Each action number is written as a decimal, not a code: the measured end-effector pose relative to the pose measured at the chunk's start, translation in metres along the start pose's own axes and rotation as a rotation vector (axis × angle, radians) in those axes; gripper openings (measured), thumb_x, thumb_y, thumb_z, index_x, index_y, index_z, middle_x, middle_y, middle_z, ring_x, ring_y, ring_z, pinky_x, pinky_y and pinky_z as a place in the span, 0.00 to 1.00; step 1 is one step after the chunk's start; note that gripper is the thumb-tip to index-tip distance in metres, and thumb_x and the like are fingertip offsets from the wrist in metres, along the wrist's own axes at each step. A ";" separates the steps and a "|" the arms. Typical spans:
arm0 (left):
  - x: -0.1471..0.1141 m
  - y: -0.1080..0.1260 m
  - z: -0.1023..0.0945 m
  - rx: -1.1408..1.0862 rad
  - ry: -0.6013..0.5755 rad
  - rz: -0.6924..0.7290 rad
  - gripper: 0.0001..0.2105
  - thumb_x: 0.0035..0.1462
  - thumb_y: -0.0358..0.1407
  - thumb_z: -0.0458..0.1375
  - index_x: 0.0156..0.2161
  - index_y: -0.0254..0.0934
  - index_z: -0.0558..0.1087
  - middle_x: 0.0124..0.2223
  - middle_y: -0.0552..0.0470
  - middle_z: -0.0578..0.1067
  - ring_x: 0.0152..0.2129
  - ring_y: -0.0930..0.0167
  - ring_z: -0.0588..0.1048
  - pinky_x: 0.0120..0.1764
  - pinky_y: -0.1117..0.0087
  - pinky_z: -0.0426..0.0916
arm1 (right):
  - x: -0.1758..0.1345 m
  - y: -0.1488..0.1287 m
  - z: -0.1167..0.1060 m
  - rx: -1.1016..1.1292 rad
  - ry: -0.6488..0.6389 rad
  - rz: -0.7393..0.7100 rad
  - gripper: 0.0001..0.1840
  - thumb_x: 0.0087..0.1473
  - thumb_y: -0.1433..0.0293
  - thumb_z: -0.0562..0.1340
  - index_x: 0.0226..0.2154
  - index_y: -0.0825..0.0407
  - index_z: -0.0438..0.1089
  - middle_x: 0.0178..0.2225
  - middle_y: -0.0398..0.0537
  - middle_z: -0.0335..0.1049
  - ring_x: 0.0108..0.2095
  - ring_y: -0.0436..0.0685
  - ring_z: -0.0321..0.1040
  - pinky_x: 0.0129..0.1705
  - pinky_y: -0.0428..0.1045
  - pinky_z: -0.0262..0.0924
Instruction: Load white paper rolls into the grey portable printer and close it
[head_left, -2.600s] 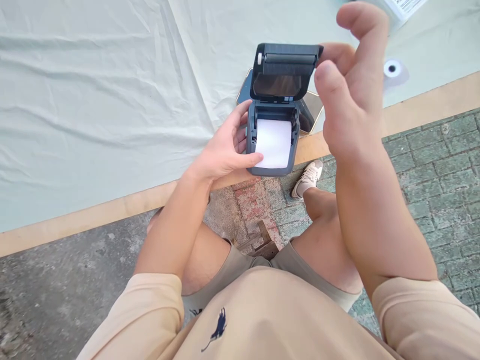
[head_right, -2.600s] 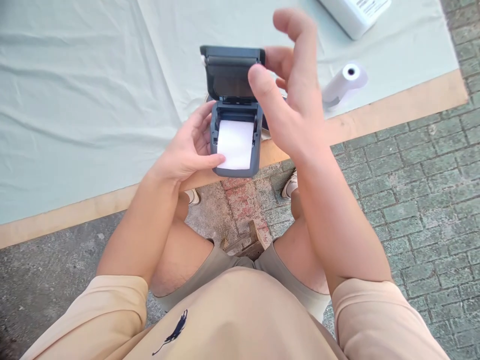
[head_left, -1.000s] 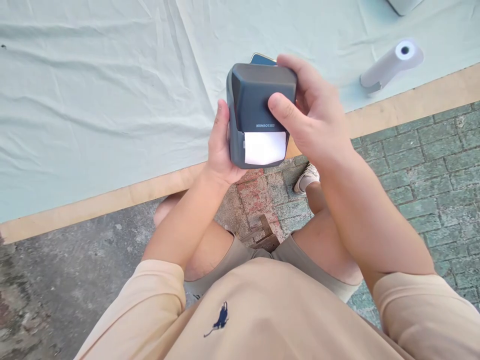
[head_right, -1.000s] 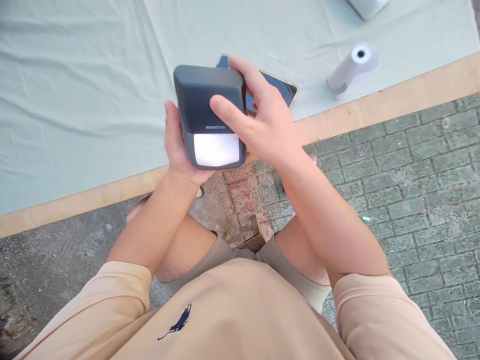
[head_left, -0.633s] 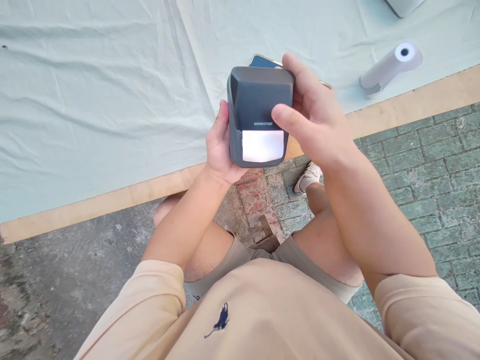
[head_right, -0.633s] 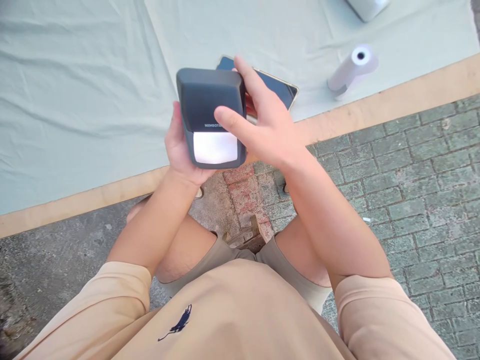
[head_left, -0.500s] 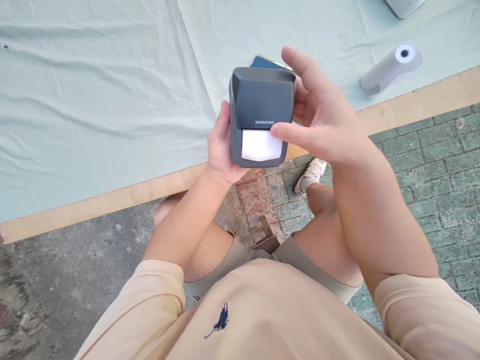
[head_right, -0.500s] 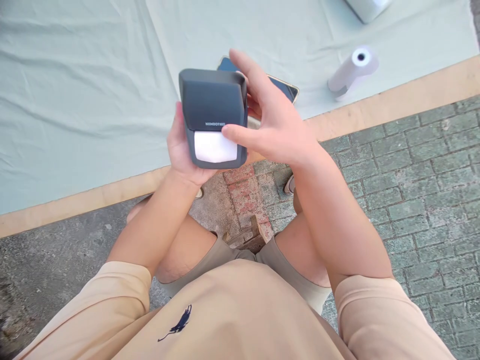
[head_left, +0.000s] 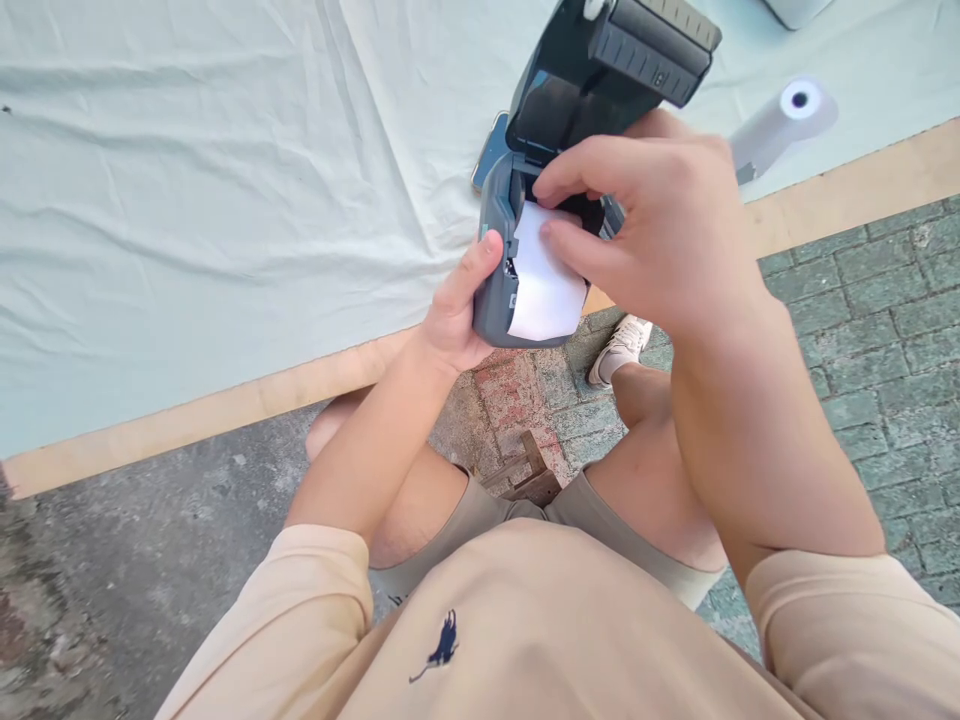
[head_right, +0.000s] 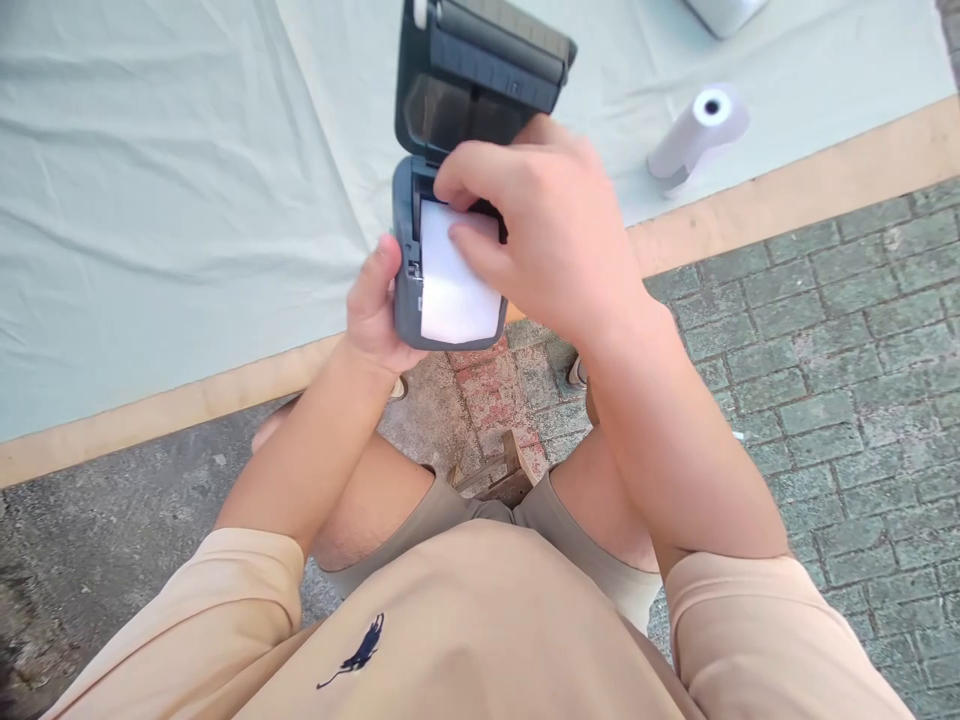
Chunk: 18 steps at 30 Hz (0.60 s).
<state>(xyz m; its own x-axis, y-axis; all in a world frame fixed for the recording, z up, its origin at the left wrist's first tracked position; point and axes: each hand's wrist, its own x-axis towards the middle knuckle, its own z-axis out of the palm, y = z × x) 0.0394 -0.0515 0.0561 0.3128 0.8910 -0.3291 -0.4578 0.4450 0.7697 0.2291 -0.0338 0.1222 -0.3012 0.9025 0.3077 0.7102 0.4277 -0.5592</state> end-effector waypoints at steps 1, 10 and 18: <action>-0.001 0.000 0.000 -0.002 -0.007 -0.015 0.23 0.76 0.59 0.61 0.59 0.43 0.82 0.68 0.45 0.86 0.87 0.45 0.66 0.77 0.45 0.80 | 0.000 0.003 -0.003 -0.045 -0.049 0.003 0.10 0.60 0.66 0.70 0.44 0.34 0.81 0.41 0.47 0.88 0.56 0.80 0.80 0.58 0.78 0.77; 0.003 0.000 -0.003 -0.002 -0.058 0.004 0.21 0.79 0.56 0.56 0.57 0.44 0.82 0.62 0.47 0.90 0.82 0.48 0.76 0.73 0.45 0.83 | 0.006 -0.007 -0.015 0.095 -0.073 0.087 0.21 0.44 0.68 0.71 0.43 0.35 0.75 0.45 0.46 0.88 0.56 0.80 0.81 0.61 0.80 0.75; 0.007 0.014 -0.012 -0.096 -0.079 -0.066 0.37 0.72 0.75 0.56 0.60 0.47 0.84 0.74 0.44 0.86 0.80 0.42 0.77 0.68 0.43 0.88 | -0.001 0.098 -0.020 0.809 0.304 0.521 0.27 0.51 0.44 0.68 0.50 0.36 0.74 0.55 0.54 0.84 0.53 0.75 0.84 0.43 0.66 0.78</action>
<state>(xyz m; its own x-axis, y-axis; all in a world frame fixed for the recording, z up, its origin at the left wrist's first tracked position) 0.0252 -0.0385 0.0580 0.4082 0.8511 -0.3302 -0.5103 0.5126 0.6905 0.3113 0.0060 0.0825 0.1789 0.9839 -0.0035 0.0279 -0.0086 -0.9996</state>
